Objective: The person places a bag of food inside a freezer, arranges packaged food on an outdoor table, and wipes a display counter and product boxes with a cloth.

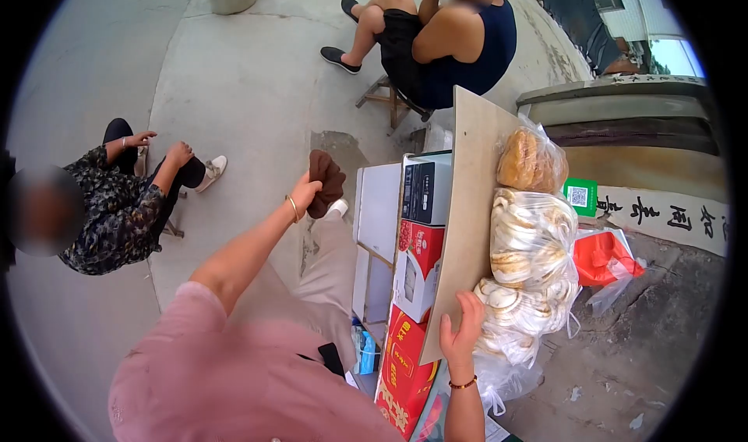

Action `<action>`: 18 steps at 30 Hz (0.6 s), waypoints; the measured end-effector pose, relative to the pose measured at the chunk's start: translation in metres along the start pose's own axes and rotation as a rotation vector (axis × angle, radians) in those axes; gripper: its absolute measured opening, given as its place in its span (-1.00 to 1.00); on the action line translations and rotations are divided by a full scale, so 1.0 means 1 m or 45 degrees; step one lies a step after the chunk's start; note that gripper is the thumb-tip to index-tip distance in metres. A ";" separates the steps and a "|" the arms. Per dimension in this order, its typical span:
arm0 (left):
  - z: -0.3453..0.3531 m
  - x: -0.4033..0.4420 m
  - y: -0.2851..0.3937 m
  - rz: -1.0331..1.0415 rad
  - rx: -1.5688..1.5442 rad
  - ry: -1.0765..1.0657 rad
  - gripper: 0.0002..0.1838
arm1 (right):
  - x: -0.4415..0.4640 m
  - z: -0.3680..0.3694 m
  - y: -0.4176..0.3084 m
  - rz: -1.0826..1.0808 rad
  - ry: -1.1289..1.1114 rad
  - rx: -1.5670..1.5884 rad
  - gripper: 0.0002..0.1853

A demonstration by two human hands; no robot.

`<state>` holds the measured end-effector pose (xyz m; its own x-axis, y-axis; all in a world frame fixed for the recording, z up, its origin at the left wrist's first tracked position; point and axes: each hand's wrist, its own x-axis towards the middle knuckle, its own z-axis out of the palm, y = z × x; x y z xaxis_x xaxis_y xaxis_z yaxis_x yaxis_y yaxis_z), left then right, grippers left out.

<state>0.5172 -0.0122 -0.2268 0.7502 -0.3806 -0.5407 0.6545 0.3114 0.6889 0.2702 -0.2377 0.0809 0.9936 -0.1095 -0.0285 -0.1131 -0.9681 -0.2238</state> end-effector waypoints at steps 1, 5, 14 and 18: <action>0.018 0.014 0.004 0.047 -0.012 -0.095 -0.44 | 0.024 -0.007 -0.013 -0.068 0.071 -0.044 -0.46; 0.100 0.058 0.006 0.144 0.081 -0.339 -0.50 | 0.114 -0.008 -0.014 -0.207 0.111 -0.196 -0.43; 0.168 0.159 0.012 0.064 0.256 -0.273 -0.45 | 0.195 0.021 0.017 -0.032 0.123 0.032 -0.39; 0.189 0.212 0.000 0.109 0.707 -0.601 -0.54 | 0.197 0.048 0.023 0.107 0.049 0.021 -0.36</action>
<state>0.6580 -0.2572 -0.2503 0.5942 -0.7484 -0.2946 0.3571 -0.0826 0.9304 0.4627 -0.2706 0.0238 0.9800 -0.1990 -0.0104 -0.1957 -0.9512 -0.2384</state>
